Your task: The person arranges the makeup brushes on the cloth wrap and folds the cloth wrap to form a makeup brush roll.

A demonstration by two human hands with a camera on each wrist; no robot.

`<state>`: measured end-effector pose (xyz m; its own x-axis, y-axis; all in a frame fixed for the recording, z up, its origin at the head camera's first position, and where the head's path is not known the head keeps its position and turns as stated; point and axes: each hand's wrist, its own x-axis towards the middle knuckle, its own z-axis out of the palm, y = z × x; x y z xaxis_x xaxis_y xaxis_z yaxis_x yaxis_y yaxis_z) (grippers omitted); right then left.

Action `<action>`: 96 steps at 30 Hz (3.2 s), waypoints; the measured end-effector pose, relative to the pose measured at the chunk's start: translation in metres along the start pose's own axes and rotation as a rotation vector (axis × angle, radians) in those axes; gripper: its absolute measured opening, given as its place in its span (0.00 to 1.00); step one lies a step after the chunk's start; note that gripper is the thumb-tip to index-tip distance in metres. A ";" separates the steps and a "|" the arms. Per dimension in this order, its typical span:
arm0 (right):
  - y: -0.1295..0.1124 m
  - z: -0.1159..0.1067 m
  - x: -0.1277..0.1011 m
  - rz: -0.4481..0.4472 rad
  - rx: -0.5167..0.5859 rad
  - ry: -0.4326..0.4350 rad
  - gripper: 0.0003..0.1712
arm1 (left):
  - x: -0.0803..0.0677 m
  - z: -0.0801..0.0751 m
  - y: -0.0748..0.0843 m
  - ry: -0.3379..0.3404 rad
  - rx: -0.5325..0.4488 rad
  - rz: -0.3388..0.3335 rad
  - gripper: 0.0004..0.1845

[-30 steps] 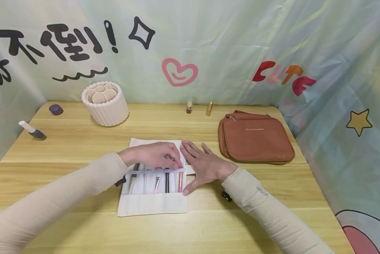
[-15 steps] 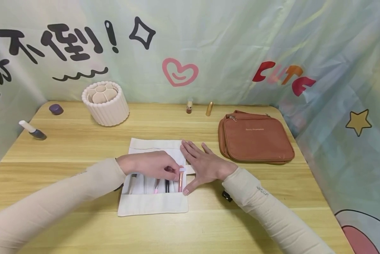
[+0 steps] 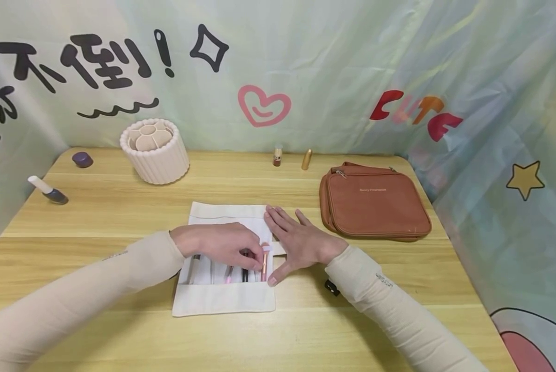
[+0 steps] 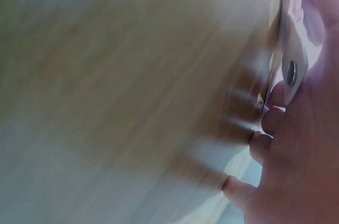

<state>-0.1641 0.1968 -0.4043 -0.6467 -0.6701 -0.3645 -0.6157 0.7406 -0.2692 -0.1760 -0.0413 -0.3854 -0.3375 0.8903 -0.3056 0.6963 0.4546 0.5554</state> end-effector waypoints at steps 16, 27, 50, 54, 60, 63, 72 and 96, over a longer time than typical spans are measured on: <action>-0.003 0.001 0.002 0.006 -0.002 -0.003 0.90 | -0.009 0.002 0.005 0.009 -0.022 -0.026 0.11; -0.004 0.001 0.003 0.010 -0.003 -0.009 0.91 | -0.059 -0.023 -0.058 0.388 -0.055 -0.163 0.13; -0.002 0.000 0.001 0.007 0.030 0.004 0.90 | -0.074 -0.012 -0.098 0.383 0.075 -0.196 0.24; -0.003 0.000 0.002 -0.002 0.038 0.002 0.89 | -0.076 -0.014 -0.099 0.322 0.035 -0.229 0.25; 0.003 -0.006 -0.003 0.042 0.075 0.017 0.87 | -0.096 -0.001 -0.098 0.317 -0.002 -0.261 0.24; 0.008 -0.010 -0.005 0.056 0.081 0.050 0.85 | -0.112 0.011 -0.092 0.355 -0.031 -0.274 0.23; 0.013 -0.022 0.001 0.087 0.009 0.199 0.76 | -0.145 0.039 -0.071 0.395 -0.175 -0.338 0.29; -0.007 0.001 -0.013 -0.047 0.101 0.182 0.65 | -0.124 0.011 -0.088 0.336 0.063 -0.307 0.32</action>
<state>-0.1513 0.2000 -0.3982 -0.6943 -0.6956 -0.1848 -0.6052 0.7032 -0.3732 -0.1884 -0.1916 -0.4049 -0.7135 0.6784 -0.1751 0.5659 0.7054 0.4268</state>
